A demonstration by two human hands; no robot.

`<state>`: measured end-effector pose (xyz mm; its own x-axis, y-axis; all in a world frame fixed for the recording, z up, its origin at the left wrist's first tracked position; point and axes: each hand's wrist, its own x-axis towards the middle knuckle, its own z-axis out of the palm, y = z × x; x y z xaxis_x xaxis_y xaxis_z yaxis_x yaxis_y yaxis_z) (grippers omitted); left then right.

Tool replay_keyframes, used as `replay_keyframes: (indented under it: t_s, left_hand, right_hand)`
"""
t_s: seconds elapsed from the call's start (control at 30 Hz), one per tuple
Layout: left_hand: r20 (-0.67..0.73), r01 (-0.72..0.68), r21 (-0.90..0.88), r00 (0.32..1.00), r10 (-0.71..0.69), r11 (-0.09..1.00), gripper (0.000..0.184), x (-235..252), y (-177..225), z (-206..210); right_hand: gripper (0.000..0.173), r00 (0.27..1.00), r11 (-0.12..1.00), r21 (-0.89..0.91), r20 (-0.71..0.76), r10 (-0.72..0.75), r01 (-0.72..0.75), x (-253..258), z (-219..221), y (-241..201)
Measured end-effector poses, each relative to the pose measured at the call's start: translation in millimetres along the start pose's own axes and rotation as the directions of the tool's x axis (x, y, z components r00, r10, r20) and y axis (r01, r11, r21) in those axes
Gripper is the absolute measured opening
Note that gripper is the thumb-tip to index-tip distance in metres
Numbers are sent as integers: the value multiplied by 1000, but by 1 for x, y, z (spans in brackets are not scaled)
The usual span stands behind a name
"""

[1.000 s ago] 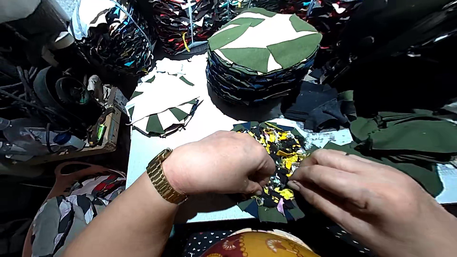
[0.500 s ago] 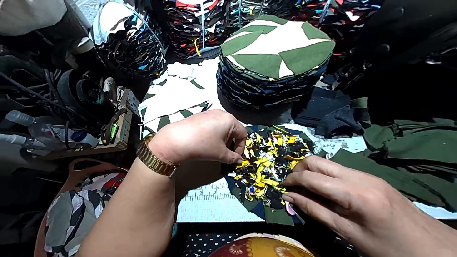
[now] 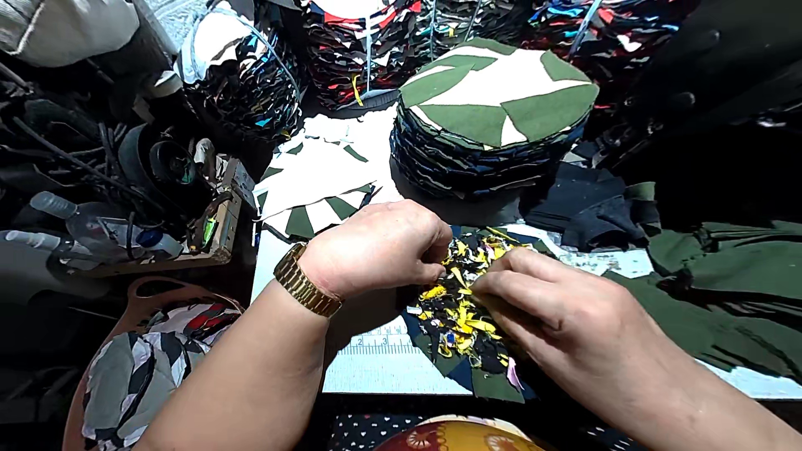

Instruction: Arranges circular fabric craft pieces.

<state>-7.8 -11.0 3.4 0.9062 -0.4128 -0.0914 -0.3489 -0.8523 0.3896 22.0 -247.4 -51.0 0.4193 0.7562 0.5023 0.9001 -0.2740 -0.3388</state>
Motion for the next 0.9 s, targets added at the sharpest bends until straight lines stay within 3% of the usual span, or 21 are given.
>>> replay_keyframes:
  t_s: [0.1, 0.3, 0.4, 0.53, 0.73, 0.9]
  left_hand:
    - [-2, 10, 17, 1000, -10, 1000, 14, -2, -1, -3]
    - [-44, 21, -46, 999, -23, 999, 19, -4, -4, -7]
    - [-130, -24, -52, 991, 17, 998, 19, -2, -2, -4]
    - [-155, -31, -16, 988, 28, 999, 17, 3, -2, 5]
    - [-151, -7, 13, 988, 9, 1000, 13, 5, -1, 10]
    - [-132, -14, -17, 991, 12, 1000, 14, 5, -3, 9]
  right_hand:
    - [18, 1000, 999, 42, 16, 26, -26, -6, -16, 4]
    - [27, 981, 997, 56, 188, 48, -60, -31, -36, 19]
    - [26, 992, 988, 126, 100, 75, -87, -27, -40, 18]
    - [27, 997, 998, -17, -44, 65, -66, -5, -29, 9]
    - [47, 997, 990, -139, 78, 27, -16, -8, 7, 14]
    - [46, 999, 991, -130, 24, 20, -17, -8, -3, 11]
